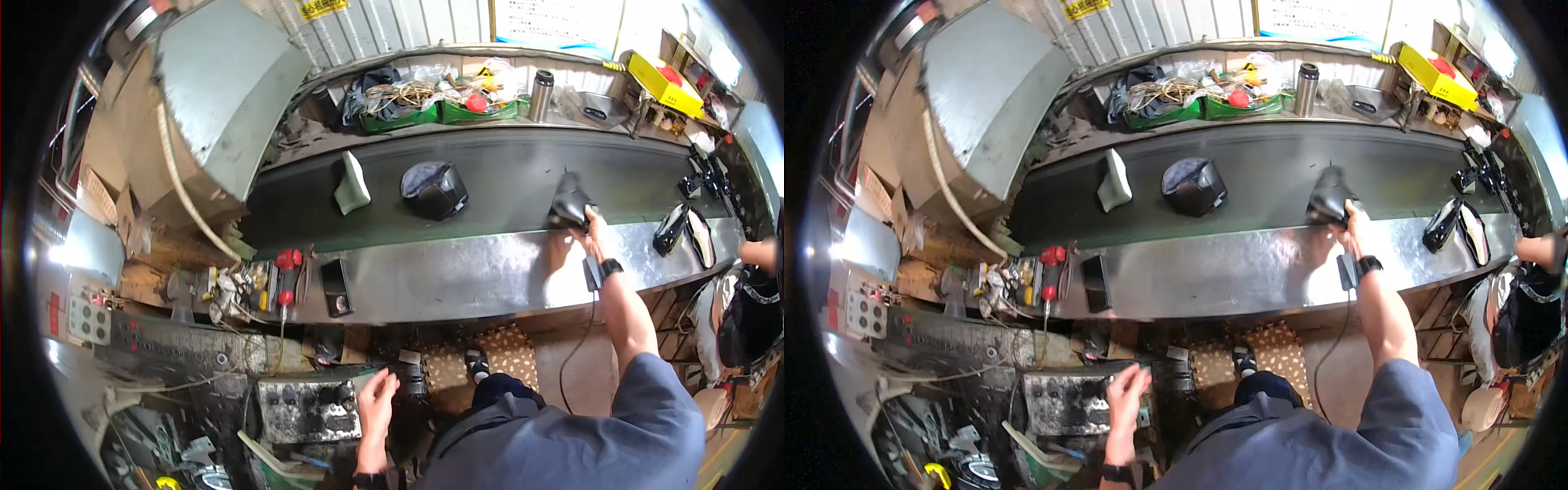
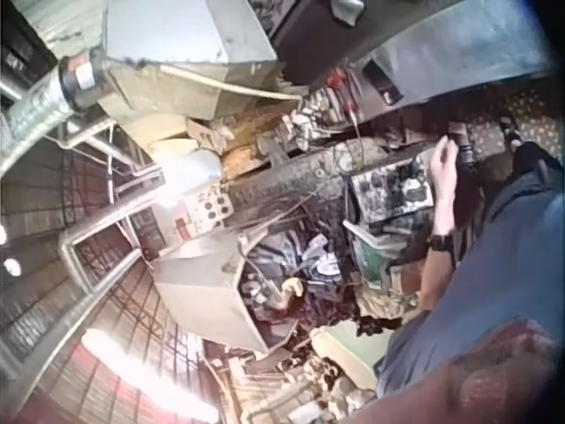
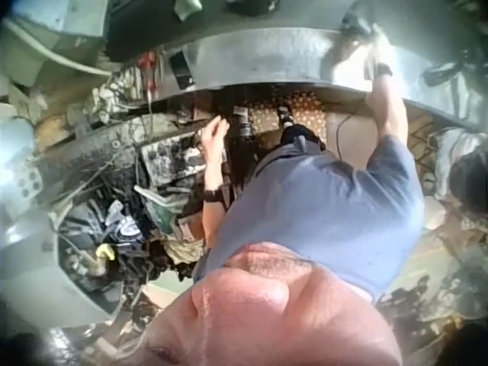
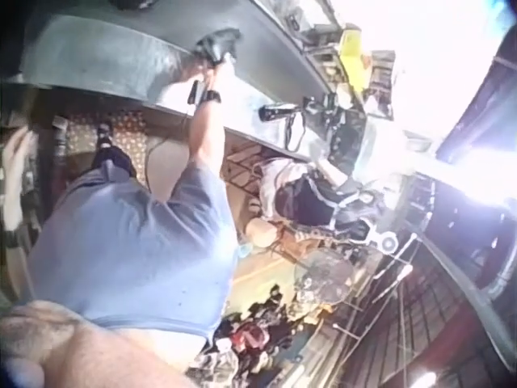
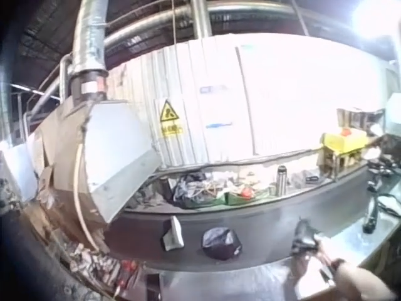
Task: Operating an industrial shoe lasting machine to process leather shoes and placing them on a conveyor belt.
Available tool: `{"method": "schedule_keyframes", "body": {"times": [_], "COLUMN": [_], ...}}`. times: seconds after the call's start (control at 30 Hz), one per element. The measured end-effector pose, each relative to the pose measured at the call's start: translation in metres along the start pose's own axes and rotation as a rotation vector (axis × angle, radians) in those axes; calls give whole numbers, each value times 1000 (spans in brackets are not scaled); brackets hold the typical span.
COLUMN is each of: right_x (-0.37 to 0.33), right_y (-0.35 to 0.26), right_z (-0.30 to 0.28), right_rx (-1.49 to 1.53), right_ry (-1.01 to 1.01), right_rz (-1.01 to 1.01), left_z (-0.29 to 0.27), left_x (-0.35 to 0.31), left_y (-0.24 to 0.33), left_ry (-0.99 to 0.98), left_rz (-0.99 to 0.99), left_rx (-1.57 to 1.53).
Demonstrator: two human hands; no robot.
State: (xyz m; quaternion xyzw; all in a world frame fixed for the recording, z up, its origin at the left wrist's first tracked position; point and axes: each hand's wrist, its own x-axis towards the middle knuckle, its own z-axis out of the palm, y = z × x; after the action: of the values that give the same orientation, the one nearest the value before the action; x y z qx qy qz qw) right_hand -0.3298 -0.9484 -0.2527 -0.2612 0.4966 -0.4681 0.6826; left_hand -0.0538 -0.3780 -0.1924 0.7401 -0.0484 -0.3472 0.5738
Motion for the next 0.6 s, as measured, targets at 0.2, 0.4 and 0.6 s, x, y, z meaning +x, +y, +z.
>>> {"method": "schedule_keyframes", "body": {"times": [0.2,0.4,0.6], "right_x": [92,53,11], "right_y": [106,167,164], "right_z": [44,212,255], "right_rx": [105,-263,50], "right_ry": [-201,-256,-198], "right_rz": [43,281,434], "left_z": [-9,-19,-11], "left_x": [8,22,77], "left_y": [-22,5,30], "left_ry": [294,298,189], "left_rz": [86,17,11], "left_rx": [36,-20,-1]}}
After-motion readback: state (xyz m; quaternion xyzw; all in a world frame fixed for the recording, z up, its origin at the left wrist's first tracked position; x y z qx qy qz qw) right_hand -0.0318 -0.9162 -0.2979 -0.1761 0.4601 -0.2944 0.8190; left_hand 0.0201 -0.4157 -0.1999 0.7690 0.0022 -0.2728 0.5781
